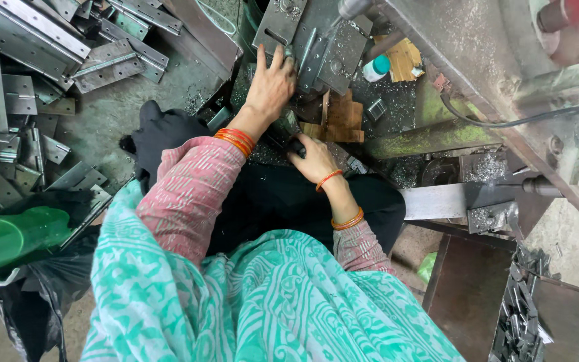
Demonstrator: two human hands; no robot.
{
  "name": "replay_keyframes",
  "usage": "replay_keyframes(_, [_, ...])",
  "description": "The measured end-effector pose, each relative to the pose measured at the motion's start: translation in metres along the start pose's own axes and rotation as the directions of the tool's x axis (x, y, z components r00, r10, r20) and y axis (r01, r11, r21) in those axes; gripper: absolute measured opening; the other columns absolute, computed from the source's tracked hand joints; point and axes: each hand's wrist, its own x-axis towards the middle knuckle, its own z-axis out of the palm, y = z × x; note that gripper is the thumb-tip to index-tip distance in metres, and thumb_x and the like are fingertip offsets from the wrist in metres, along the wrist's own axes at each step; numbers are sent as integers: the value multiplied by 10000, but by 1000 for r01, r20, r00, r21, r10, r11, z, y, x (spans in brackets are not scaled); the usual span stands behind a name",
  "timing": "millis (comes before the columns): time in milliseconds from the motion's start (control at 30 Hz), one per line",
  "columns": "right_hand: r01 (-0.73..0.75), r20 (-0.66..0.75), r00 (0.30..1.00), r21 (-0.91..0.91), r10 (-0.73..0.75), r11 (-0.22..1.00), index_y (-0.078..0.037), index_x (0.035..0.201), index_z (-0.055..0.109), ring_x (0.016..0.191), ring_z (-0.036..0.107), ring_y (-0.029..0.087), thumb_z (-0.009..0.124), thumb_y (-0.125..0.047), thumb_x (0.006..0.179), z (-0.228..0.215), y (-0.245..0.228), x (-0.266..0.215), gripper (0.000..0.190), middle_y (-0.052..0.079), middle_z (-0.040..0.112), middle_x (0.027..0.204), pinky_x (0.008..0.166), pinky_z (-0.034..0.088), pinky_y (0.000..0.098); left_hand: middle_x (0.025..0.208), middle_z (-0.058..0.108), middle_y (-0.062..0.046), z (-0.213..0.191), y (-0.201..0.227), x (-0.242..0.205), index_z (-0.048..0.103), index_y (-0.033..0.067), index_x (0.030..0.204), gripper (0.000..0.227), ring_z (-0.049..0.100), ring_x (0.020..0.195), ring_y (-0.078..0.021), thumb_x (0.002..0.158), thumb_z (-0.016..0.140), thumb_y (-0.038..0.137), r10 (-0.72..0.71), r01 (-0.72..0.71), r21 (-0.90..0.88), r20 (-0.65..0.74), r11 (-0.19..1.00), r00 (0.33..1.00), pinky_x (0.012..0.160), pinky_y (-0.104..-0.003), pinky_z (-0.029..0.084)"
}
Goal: The person operates a metal press machine to process metal brackets. They repeatedly pick up a bracket, place it into the press, activate the machine, and then remove the processed bracket to place it in a pile.
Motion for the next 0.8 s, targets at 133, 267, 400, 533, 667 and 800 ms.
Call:
replay_keyframes(133, [76,-62,995,11,-75,997,-16,1280,626,1102,666,446,752,-292,849,5,5,1,527,274,703,1159,934,532,476,1249,622,-106,-2,-2,7,738,83,1181,384,444,1358,-361,833,659,224,16,-14,-60,32,998,999,1155,-660,241])
replay_keyframes(267, [2,-24,1000,72,0,997,-15,1356,582,1136,657,429,724,-343,897,4,12,-3,582,263,689,1198,951,518,464,1191,649,-69,-14,-4,8,730,74,1209,341,495,1294,-309,889,670,174,22,-35,-144,-96,989,995,1198,-600,286])
replay_keyframes(400, [8,-114,993,104,3,995,-48,1385,596,1112,685,359,720,-326,948,-7,21,6,532,202,715,1189,948,526,425,1174,665,-70,-31,-20,5,713,44,1204,401,539,1215,-289,807,691,92,-85,-100,-418,-402,903,912,1129,-474,374])
replay_keyframes(533, [134,-317,949,416,5,900,-39,1383,613,1063,701,214,750,-161,973,-23,38,28,450,118,740,1205,902,566,336,1087,674,-113,-29,-35,7,680,0,1063,332,574,1140,-318,734,712,33,-211,-99,-710,-334,697,919,1006,-436,439])
replay_keyframes(667, [61,-354,890,720,289,692,-90,1312,605,887,683,92,748,-118,915,-34,51,49,423,27,710,1117,636,570,243,1035,685,-130,-10,-26,24,674,-14,1075,282,620,1068,-304,804,730,41,-397,-31,-945,-166,325,903,941,-432,508])
replay_keyframes(800, [281,-474,842,792,256,542,-39,1137,673,875,679,115,793,-80,958,-51,60,60,220,48,708,1044,668,563,254,1036,745,-98,9,-17,53,716,23,1123,246,694,1024,-299,883,718,79,-345,-65,-973,16,-222,939,912,-420,520])
